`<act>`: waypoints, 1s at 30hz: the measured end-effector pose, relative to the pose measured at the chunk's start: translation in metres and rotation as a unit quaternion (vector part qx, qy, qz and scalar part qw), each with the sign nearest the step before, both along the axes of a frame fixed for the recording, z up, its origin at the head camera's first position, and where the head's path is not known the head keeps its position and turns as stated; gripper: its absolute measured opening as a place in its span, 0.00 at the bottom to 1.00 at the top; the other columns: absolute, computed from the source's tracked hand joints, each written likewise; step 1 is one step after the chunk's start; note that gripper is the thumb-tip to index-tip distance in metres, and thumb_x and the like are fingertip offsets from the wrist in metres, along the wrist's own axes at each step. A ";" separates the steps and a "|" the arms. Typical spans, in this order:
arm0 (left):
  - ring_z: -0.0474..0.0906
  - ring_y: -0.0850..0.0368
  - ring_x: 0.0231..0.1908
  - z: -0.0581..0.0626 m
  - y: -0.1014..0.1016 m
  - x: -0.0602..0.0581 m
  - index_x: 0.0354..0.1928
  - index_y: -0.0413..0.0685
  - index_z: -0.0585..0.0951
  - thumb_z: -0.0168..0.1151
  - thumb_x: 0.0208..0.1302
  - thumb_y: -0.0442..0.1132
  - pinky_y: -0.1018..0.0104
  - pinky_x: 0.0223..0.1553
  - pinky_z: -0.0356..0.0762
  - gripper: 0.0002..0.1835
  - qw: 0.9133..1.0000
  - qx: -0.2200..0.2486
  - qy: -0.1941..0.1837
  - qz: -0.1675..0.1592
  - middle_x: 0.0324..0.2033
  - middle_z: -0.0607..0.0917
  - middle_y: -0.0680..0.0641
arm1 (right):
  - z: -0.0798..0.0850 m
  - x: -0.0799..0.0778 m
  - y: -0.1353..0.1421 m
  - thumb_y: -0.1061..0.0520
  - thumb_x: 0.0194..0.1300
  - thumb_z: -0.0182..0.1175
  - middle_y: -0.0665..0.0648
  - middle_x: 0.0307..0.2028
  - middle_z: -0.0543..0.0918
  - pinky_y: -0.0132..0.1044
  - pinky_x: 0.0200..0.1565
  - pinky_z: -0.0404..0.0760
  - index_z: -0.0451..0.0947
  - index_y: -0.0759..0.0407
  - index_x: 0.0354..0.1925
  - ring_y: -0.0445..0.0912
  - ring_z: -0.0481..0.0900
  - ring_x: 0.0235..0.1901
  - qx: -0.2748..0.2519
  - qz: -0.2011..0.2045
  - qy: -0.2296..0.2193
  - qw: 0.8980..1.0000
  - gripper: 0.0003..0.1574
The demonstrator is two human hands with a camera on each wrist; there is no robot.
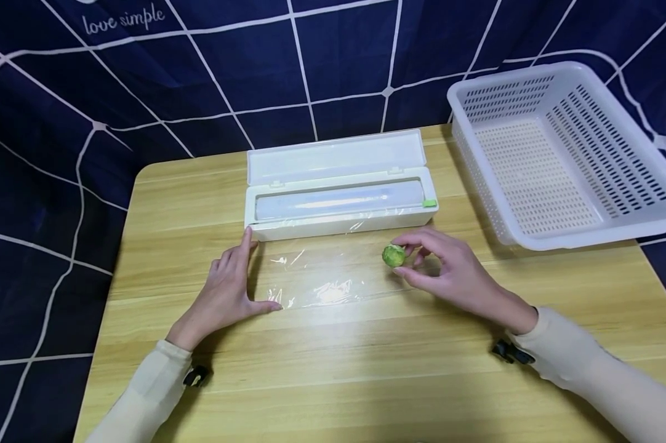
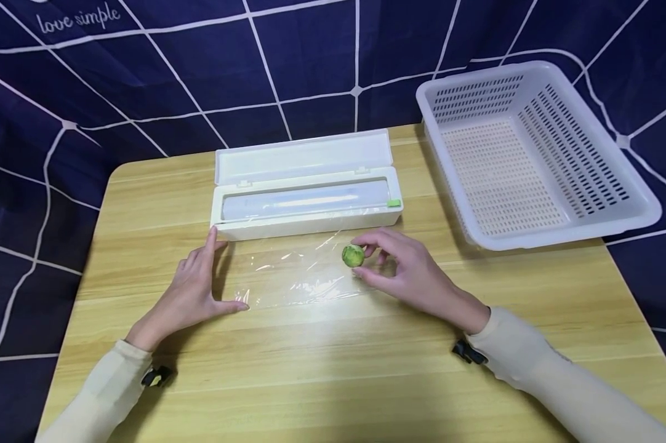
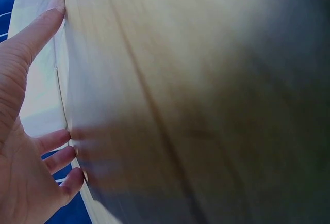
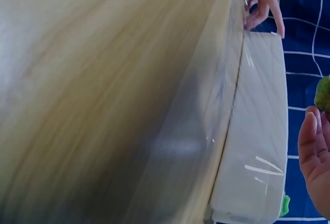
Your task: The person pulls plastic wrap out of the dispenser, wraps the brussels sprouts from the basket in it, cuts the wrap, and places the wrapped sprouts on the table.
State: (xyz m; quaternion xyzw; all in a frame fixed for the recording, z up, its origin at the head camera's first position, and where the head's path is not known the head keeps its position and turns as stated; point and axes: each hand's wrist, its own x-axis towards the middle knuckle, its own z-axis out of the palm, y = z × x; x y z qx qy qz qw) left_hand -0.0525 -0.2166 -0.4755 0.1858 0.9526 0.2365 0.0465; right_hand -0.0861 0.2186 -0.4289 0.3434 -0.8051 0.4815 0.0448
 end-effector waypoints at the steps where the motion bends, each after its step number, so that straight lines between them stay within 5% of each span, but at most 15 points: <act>1: 0.62 0.26 0.74 0.000 0.000 0.000 0.87 0.46 0.28 0.92 0.41 0.64 0.26 0.68 0.61 0.91 1.000 0.000 -0.001 0.000 0.81 0.64 0.33 | 0.000 0.000 -0.002 0.74 0.51 0.82 0.53 0.51 0.89 0.35 0.39 0.86 0.86 0.60 0.59 0.51 0.86 0.35 0.002 0.000 0.001 1.000 0.36; 30: 0.62 0.26 0.74 -0.002 -0.001 -0.001 0.87 0.46 0.29 0.91 0.41 0.65 0.26 0.68 0.61 0.91 1.000 0.000 0.004 -0.002 0.80 0.64 0.33 | -0.014 0.010 -0.047 0.64 0.61 0.81 0.44 0.46 0.85 0.40 0.33 0.84 0.84 0.54 0.60 0.48 0.85 0.40 0.045 0.054 -0.052 0.996 0.30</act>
